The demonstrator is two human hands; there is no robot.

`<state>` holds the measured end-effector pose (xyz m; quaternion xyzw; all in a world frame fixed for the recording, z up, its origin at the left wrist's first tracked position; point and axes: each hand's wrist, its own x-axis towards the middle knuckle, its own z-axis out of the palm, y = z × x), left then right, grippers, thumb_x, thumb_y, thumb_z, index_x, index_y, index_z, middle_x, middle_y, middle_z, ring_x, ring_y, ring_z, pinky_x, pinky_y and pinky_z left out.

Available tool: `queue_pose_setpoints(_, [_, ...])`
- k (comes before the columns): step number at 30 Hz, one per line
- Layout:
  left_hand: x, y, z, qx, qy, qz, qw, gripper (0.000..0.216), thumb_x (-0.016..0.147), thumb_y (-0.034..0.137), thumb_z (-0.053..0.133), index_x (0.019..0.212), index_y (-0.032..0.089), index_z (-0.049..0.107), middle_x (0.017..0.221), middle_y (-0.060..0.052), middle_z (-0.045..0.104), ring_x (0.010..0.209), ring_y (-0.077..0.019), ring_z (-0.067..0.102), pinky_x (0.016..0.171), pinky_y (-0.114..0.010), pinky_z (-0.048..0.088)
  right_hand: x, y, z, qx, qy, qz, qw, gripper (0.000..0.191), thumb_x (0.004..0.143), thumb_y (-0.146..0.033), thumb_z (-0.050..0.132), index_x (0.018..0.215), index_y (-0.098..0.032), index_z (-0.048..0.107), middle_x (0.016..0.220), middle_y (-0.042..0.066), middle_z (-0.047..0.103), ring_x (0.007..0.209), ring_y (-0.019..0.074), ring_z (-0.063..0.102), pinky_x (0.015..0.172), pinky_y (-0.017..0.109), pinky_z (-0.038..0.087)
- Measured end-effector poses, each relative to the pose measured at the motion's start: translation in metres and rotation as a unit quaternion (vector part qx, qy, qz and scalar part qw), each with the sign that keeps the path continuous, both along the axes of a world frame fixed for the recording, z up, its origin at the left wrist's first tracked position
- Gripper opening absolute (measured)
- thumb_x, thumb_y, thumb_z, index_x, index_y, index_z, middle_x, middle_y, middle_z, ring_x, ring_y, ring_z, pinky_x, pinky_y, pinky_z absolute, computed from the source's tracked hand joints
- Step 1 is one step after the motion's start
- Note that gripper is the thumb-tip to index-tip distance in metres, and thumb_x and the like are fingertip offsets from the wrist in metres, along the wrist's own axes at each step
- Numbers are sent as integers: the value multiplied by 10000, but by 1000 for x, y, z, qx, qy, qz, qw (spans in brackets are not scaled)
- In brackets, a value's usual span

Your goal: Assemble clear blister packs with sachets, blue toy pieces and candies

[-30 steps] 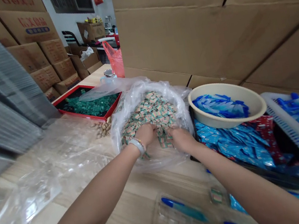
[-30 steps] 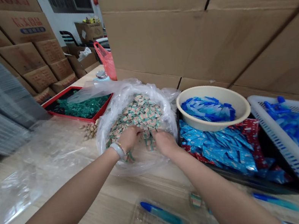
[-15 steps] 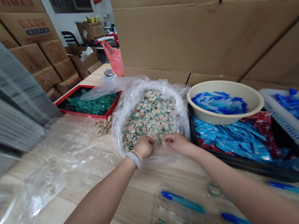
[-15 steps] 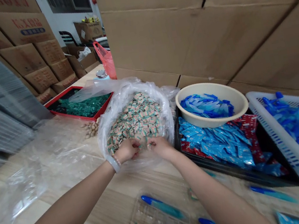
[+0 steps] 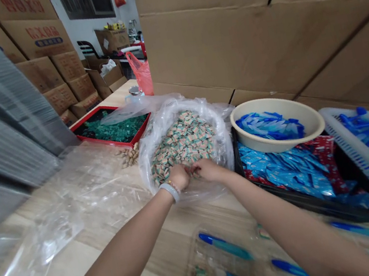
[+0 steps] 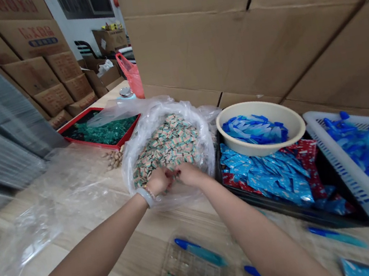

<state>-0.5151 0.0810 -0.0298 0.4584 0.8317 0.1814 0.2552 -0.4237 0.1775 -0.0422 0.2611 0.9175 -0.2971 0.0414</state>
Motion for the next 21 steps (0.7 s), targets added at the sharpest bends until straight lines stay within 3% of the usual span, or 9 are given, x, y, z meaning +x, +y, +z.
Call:
queue_pose_setpoints(6, [2,3,-14,-7,19,9,1000,188,682,111,511,810,100,648,781,-122,655,745,-194,606,638,-246,445,-1,-3,1,39,-4,30,999,252,700,-67,451,823,-159,650,836,60,624,766,153,541,681,230,371])
queue_pose_setpoints(12, [9,-4,-16,23,34,-8,999,178,651,113,522,785,121,639,817,-104,642,756,-182,594,655,-246,437,16,-11,4,106,8,48,993,196,693,-71,462,784,-157,613,844,62,561,747,138,502,674,229,349])
queue_pose_setpoints(17, [7,-8,-14,86,32,-12,996,202,674,130,493,815,112,637,744,-65,640,691,-146,569,635,-227,419,26,-14,1,34,57,-4,998,111,672,-65,494,689,-158,550,627,-8,504,616,113,456,575,203,328])
queue_pose_setpoints(19, [4,-6,-14,96,10,-31,995,199,676,135,492,791,106,652,724,-59,641,671,-140,560,628,-224,414,27,-17,-1,-13,78,-17,997,92,677,-77,502,682,-163,535,605,-24,482,590,106,445,554,196,325])
queue_pose_setpoints(21, [3,-5,-14,95,-12,-63,993,206,679,115,471,746,107,666,690,-49,639,657,-133,551,624,-220,409,27,-21,-5,-14,94,-19,995,112,658,-54,502,658,-163,529,639,-15,490,635,112,457,588,201,335])
